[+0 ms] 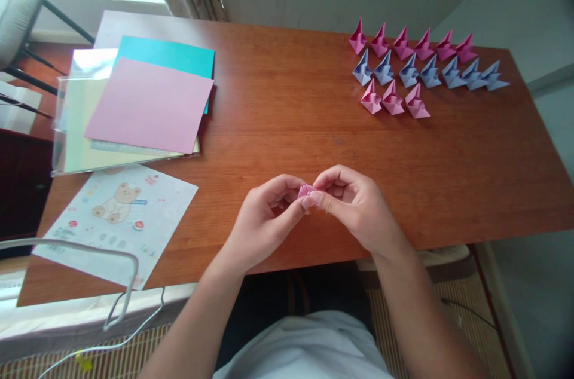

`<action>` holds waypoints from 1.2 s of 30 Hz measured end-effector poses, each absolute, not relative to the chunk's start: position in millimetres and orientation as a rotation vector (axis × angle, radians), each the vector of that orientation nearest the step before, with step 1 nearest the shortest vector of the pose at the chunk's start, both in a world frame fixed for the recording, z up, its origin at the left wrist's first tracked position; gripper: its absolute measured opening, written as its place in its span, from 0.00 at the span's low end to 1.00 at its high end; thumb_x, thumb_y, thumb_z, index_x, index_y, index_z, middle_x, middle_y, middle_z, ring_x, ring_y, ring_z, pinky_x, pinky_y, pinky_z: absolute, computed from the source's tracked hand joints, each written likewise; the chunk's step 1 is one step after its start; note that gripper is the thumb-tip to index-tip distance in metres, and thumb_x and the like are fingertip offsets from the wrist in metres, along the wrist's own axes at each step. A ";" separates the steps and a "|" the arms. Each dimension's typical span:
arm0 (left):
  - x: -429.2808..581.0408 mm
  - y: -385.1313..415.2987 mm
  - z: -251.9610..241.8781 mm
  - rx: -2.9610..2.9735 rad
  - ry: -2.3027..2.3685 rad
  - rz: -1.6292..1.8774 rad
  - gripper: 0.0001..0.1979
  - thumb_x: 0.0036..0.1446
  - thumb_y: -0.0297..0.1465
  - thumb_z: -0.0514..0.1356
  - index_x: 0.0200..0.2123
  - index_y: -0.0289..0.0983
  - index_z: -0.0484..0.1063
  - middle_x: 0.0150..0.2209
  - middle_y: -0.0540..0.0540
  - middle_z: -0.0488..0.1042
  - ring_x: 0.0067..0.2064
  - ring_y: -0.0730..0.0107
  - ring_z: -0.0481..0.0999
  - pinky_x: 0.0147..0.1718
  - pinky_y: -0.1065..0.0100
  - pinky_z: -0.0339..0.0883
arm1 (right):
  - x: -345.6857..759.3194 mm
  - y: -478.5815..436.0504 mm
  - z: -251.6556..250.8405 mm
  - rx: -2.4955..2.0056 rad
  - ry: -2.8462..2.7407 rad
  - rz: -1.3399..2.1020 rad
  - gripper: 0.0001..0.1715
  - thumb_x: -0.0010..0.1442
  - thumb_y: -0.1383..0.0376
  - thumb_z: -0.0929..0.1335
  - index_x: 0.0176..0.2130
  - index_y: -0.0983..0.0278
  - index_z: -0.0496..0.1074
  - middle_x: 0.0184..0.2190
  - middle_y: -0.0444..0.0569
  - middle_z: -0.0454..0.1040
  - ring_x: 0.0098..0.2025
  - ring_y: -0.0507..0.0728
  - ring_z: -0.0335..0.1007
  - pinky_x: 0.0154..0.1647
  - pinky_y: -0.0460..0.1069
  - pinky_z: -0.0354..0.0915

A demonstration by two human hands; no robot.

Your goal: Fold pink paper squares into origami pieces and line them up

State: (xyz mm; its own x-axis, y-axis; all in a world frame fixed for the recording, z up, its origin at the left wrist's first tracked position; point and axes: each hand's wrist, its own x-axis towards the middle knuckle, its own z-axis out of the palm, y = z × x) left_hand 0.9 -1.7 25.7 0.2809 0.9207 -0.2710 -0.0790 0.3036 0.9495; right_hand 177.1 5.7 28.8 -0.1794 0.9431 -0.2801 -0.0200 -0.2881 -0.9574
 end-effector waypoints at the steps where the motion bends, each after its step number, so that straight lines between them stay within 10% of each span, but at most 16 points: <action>1: 1.0 -1.2 25.7 1.000 1.048 0.857 0.11 0.59 0.36 0.69 0.38 0.34 0.76 0.32 0.48 0.78 0.34 0.73 0.75 0.33 0.74 0.69 | 177.7 5.9 28.5 -1.287 -1.156 1.591 0.13 0.56 0.60 0.79 0.36 0.63 0.75 0.33 0.44 0.77 0.35 0.52 0.76 0.37 0.46 0.74; 36: 2.2 0.1 28.2 0.892 1.104 0.936 0.13 0.51 0.36 0.75 0.34 0.34 0.78 0.27 0.49 0.78 0.29 0.72 0.78 0.30 0.73 0.73 | 166.1 3.2 32.2 -1.346 -1.380 1.386 0.09 0.66 0.59 0.71 0.35 0.61 0.72 0.32 0.45 0.78 0.33 0.54 0.76 0.34 0.49 0.71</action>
